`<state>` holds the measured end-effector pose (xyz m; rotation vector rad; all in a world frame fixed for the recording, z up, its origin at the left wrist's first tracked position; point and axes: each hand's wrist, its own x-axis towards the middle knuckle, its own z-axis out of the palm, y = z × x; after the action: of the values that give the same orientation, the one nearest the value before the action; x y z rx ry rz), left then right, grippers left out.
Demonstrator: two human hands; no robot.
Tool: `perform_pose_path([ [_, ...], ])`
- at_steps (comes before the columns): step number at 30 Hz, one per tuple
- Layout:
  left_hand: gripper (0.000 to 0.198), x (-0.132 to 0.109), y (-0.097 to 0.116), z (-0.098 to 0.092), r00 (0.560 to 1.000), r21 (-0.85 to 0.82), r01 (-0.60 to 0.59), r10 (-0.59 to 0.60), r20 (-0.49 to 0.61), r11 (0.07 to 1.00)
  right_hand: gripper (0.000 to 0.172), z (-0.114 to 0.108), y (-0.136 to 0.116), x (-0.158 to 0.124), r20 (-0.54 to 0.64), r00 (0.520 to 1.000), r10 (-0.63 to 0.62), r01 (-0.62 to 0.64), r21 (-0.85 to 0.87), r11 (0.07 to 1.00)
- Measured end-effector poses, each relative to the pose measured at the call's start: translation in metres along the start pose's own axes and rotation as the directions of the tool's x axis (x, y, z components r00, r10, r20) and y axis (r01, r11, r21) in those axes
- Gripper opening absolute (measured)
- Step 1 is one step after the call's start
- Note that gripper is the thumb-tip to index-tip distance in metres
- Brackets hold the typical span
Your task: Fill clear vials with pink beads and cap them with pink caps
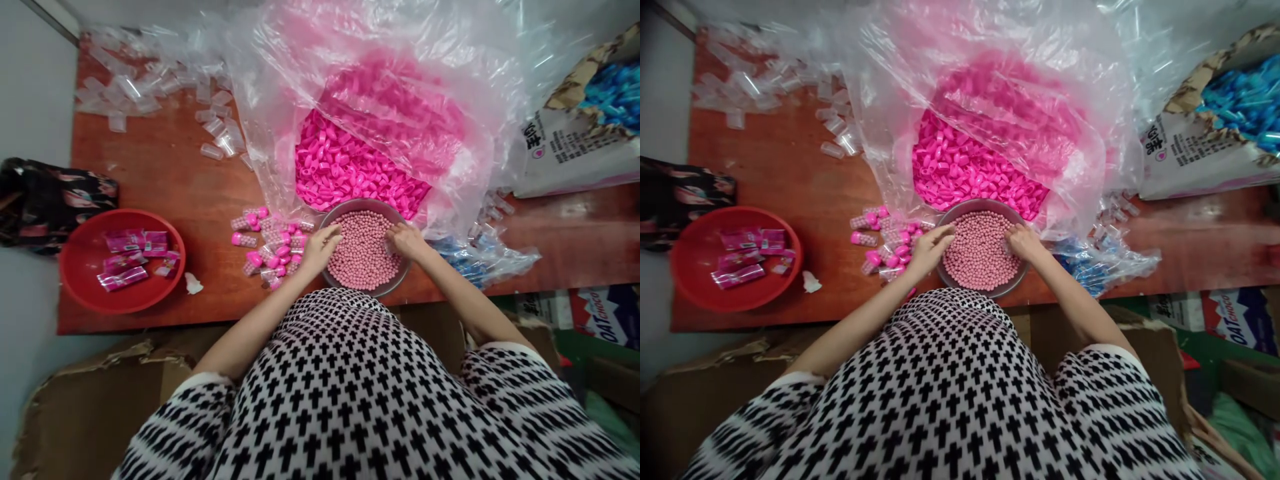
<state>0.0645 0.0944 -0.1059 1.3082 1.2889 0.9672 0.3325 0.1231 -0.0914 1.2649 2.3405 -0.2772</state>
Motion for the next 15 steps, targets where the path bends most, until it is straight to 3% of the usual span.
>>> perform_pose_path([
  [3,0.032,0.001,0.008,0.023,0.994,0.048,-0.036,0.031,0.103,0.998,0.027,0.004,-0.001,-0.001,-0.021,1.0,-0.012,0.014,0.13,0.991],
  [6,0.03,-0.002,0.013,0.032,0.988,0.087,-0.039,0.025,0.154,0.996,0.031,0.005,-0.002,0.0,-0.12,0.993,0.019,0.006,0.207,0.978],
  [10,0.031,-0.008,0.007,0.028,0.993,0.076,-0.002,-0.007,0.116,0.997,0.03,0.008,-0.017,0.02,-0.172,0.984,0.034,-0.012,0.132,0.991],
  [15,0.03,-0.016,-0.007,0.007,0.997,0.1,0.063,-0.067,0.031,0.993,0.021,0.031,-0.064,0.061,-0.084,0.981,-0.177,0.195,0.356,0.914],
])
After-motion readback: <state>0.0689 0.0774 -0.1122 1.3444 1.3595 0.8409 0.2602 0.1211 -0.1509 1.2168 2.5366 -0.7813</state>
